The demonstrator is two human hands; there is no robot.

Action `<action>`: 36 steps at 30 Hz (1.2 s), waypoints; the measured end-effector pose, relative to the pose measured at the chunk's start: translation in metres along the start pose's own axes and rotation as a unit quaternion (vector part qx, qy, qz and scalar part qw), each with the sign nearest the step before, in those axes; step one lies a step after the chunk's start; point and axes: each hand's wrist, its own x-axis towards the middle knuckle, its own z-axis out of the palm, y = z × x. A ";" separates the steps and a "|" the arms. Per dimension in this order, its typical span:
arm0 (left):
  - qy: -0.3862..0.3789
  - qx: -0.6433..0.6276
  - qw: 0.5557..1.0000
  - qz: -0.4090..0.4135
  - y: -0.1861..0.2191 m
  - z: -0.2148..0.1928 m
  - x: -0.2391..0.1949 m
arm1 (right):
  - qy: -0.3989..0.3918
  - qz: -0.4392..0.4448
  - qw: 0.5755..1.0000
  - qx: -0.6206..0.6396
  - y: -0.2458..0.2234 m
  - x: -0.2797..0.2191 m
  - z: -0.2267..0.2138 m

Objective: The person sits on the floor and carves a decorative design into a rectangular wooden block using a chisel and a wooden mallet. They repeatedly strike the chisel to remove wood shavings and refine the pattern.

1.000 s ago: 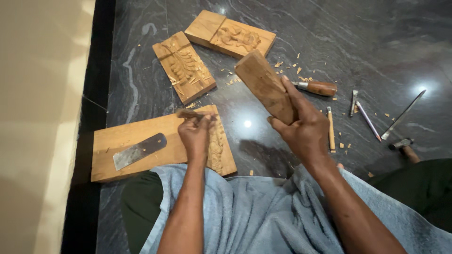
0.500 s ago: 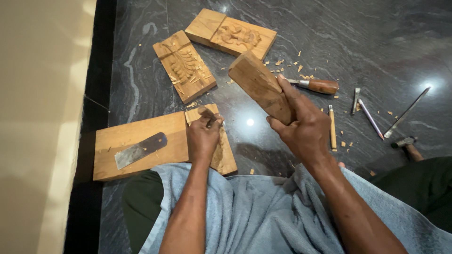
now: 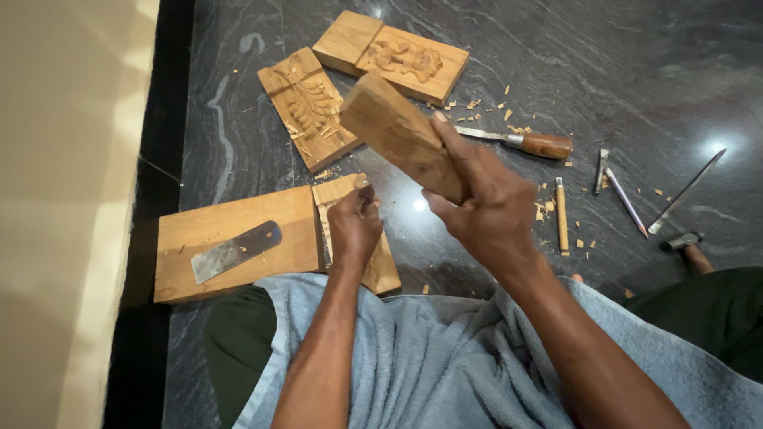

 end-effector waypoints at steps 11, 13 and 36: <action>-0.010 0.040 0.999 -0.030 0.003 -0.005 -0.001 | -0.098 -0.100 0.984 -0.110 -0.007 0.015 0.020; -0.002 0.027 0.999 -0.039 0.004 -0.004 -0.002 | -0.107 -0.120 0.980 -0.121 -0.008 0.015 0.018; 0.080 -0.495 0.858 -0.113 0.004 -0.019 0.018 | -0.287 0.454 0.843 0.041 0.048 -0.062 0.032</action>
